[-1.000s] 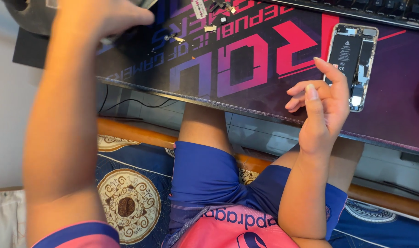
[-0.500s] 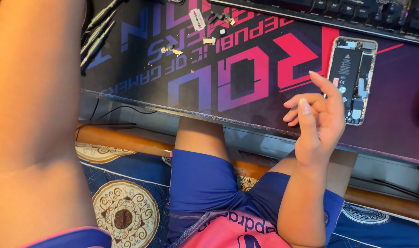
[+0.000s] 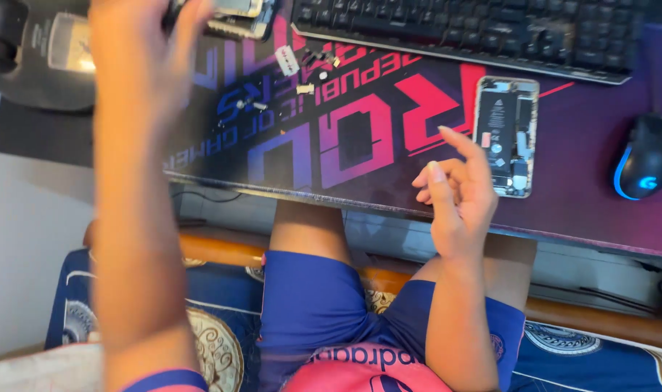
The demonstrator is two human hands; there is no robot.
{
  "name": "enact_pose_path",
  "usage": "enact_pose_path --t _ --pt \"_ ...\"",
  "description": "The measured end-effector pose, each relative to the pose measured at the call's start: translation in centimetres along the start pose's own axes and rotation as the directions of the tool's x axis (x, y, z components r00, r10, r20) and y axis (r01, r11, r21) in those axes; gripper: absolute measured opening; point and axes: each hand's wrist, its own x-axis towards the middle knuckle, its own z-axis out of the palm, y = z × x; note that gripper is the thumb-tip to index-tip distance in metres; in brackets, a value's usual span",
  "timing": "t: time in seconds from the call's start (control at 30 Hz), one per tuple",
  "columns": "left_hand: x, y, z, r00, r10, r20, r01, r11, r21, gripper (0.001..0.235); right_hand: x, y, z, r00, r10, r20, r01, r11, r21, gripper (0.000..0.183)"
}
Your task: The person uses a screwdriver to remove screws from the bottom of a white smartphone. They then use a prying tool to separate the screen assembly from the phone's frame, lifting the screen to reveal the internal components.
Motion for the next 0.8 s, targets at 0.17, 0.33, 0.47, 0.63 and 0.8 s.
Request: enact_pose_path --t 0.17,0.33,0.47,0.63,0.8 --pt "-6.3 3.7 3.7 0.891 -0.254 -0.376 0.29 0.956 0.04 0.032 -1.1 -1.1 -1.3 0.995 -0.002 0.099 -0.004 0.998 0.061 0.034" --pt "-6.8 4.4 3.4 0.855 -0.176 -0.488 0.197 0.98 -0.007 0.026 -6.2 -1.9 -4.6 0.921 0.051 0.385 -0.137 0.97 0.199 0.048" --pt "-6.6 2.9 4.1 0.862 -0.13 -0.49 0.15 0.989 0.003 0.016 -10.4 6.0 -4.1 0.834 0.258 0.488 -0.349 0.931 0.103 0.039" --pt "-7.2 2.7 4.4 0.891 -0.082 -0.446 0.076 0.997 -0.03 0.027 -12.1 12.8 -5.5 0.706 0.468 0.532 -0.347 0.883 -0.316 0.037" --pt "-7.6 2.3 5.0 0.896 -0.137 -0.422 0.149 0.989 -0.006 0.025 -10.9 16.4 -6.1 0.715 0.543 0.441 -0.689 0.655 0.31 0.04"
